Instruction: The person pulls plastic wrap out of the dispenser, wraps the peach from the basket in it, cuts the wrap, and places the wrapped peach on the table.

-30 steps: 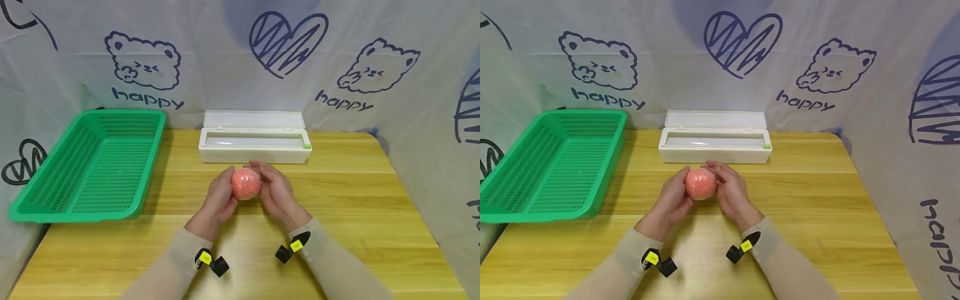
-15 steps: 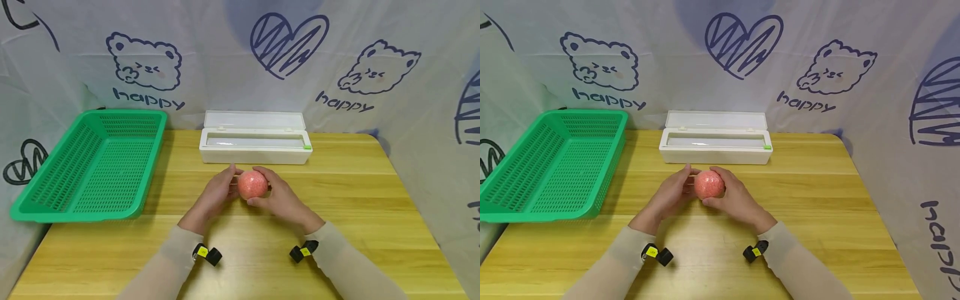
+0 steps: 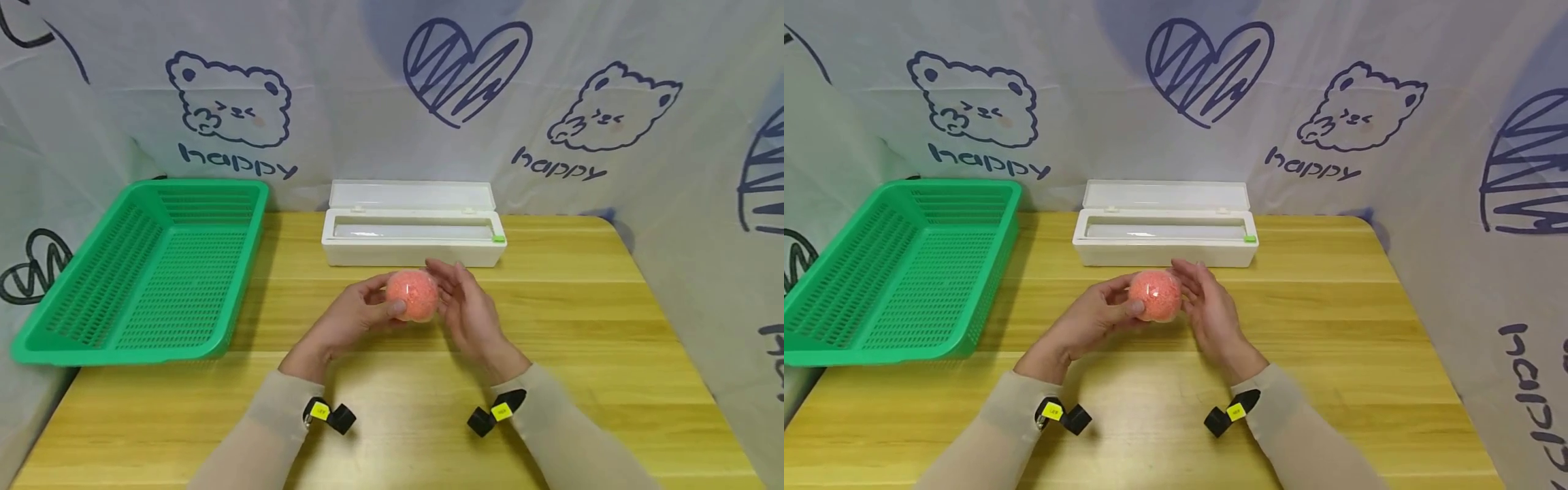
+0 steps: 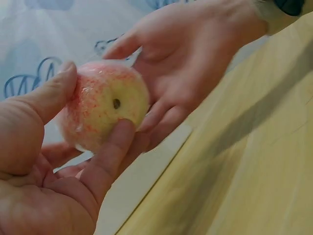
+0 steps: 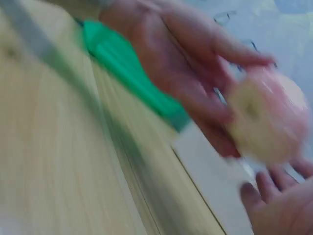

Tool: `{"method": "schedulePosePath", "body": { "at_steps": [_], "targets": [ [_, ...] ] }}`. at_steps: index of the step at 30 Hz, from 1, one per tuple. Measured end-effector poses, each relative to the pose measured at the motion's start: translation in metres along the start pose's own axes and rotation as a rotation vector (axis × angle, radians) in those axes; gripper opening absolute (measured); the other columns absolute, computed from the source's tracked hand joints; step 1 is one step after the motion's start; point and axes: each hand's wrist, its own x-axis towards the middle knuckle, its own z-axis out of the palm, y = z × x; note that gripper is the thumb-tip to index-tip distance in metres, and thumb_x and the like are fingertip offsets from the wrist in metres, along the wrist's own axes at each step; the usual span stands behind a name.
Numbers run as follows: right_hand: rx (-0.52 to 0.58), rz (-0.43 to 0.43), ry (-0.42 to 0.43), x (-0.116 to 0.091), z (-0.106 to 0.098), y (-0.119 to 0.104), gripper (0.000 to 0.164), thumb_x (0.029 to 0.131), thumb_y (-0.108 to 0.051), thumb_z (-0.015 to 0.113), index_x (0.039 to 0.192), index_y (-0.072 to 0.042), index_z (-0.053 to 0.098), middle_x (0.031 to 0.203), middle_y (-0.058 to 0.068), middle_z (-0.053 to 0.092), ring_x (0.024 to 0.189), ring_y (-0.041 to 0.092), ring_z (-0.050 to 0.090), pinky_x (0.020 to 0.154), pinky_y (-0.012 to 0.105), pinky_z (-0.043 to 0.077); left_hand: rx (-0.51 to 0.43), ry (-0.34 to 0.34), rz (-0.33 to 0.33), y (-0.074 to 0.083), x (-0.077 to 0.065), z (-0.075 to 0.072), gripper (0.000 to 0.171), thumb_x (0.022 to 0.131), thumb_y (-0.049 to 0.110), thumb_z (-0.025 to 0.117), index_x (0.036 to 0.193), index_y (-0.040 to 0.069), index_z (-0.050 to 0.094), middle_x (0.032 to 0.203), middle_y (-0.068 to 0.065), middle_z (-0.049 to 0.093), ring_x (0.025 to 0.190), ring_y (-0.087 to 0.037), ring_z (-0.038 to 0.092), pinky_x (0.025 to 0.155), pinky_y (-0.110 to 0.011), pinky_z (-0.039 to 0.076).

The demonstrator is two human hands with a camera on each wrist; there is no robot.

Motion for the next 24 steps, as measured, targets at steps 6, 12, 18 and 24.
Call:
{"method": "schedulePosePath", "body": {
  "at_steps": [6,12,18,24],
  "targets": [
    [0.154,0.008,0.294,0.005,0.032,0.005,0.052,0.113,-0.039,0.039,0.127,0.004,0.066,0.122,0.009,0.072,0.114,0.021,0.067,0.093,0.031,0.059,-0.021,0.021,0.023,-0.007,0.000,0.019,0.068,0.095,0.010,0.080,0.155,0.012,0.048,0.146,-0.019,0.057,0.122,-0.025,0.063,0.104,-0.044,0.057],
    [0.027,0.002,0.220,0.009,0.026,0.007,0.050,0.113,-0.036,0.040,0.131,0.002,0.067,0.130,0.011,0.070,0.123,0.022,0.064,0.100,0.032,0.057,0.067,0.098,0.095,-0.012,0.000,0.019,0.070,0.090,0.010,0.085,0.150,0.020,0.052,0.148,-0.013,0.055,0.125,-0.030,0.064,0.095,-0.034,0.059],
    [-0.590,-0.044,-0.154,0.008,-0.011,-0.001,0.054,0.106,-0.021,0.064,0.157,-0.011,0.048,0.157,0.012,0.050,0.139,0.031,0.053,0.115,0.045,0.048,0.174,0.109,0.138,-0.018,0.006,0.008,0.079,0.089,0.001,0.082,0.154,0.022,0.043,0.156,-0.008,0.044,0.128,-0.030,0.065,0.098,-0.037,0.059],
    [-0.888,-0.040,-0.262,0.013,-0.025,0.005,0.080,0.090,-0.018,0.086,0.159,-0.012,0.045,0.158,0.012,0.049,0.132,0.033,0.060,0.109,0.051,0.052,0.526,0.129,0.098,-0.026,0.015,0.004,0.081,0.089,0.007,0.085,0.157,0.012,0.043,0.153,-0.011,0.051,0.128,-0.031,0.063,0.103,-0.043,0.056]
  ]
}}
